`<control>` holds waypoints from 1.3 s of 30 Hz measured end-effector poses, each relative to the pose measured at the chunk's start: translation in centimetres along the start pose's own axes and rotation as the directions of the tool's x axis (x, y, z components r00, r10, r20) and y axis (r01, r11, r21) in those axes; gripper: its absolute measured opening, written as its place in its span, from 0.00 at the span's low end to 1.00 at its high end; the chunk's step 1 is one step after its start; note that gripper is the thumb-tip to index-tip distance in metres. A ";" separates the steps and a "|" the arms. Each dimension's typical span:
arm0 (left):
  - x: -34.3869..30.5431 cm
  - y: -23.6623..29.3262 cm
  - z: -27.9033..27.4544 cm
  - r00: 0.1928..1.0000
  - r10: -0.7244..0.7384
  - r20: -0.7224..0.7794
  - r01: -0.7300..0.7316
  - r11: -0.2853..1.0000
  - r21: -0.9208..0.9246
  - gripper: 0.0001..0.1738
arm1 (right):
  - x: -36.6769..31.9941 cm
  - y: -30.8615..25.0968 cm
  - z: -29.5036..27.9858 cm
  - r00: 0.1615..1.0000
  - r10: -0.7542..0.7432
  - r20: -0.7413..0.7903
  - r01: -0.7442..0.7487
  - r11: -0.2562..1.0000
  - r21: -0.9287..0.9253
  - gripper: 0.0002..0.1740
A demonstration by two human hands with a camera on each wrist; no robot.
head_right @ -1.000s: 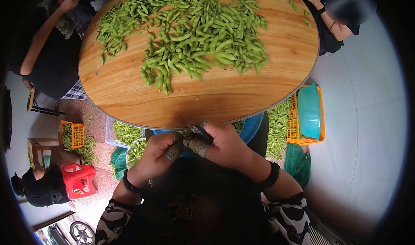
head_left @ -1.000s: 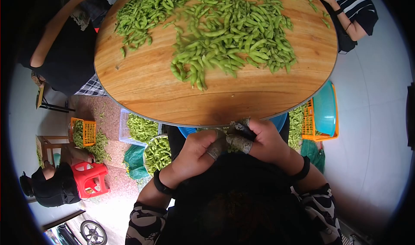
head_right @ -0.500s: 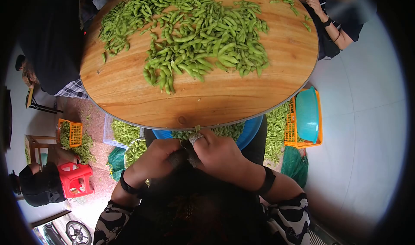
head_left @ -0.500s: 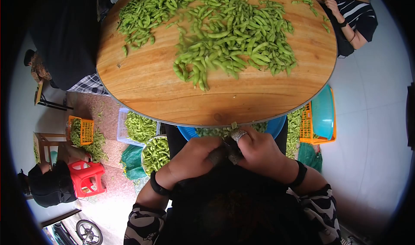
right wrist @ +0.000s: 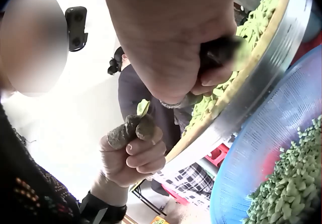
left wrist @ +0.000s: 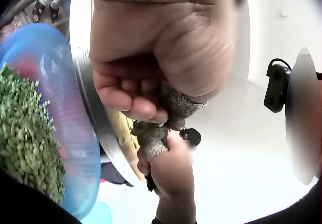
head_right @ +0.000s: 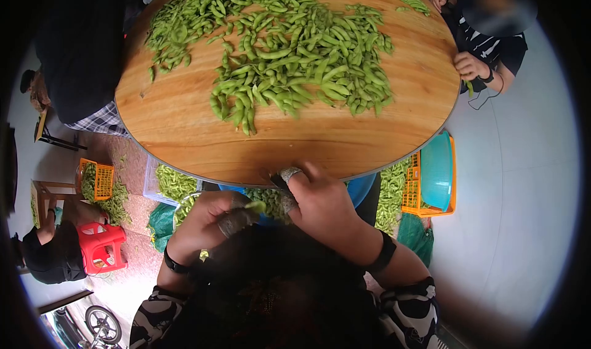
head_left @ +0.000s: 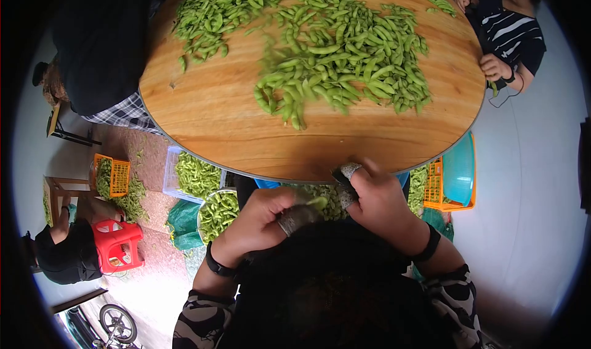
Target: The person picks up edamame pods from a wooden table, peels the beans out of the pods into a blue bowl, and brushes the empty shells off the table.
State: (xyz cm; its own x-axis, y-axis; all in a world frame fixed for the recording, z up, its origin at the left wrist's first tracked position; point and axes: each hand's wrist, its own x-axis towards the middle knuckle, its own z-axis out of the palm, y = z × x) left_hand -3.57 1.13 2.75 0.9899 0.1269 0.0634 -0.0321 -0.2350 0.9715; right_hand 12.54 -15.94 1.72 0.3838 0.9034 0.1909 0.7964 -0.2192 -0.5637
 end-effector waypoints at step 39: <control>1.4 -2.5 1.6 0.844 -0.289 -0.452 0.123 0.924 -0.362 0.10 | 7.2 3.3 1.4 0.971 0.066 -0.229 -0.096 0.988 -0.124 0.16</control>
State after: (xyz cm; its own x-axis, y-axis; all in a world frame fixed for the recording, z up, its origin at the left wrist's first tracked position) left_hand -1.90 0.40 0.05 0.7822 0.6106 -0.1238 0.0418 0.1469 0.9883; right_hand 17.29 -9.60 0.09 0.5326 0.7783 0.3325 0.8074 -0.3494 -0.4754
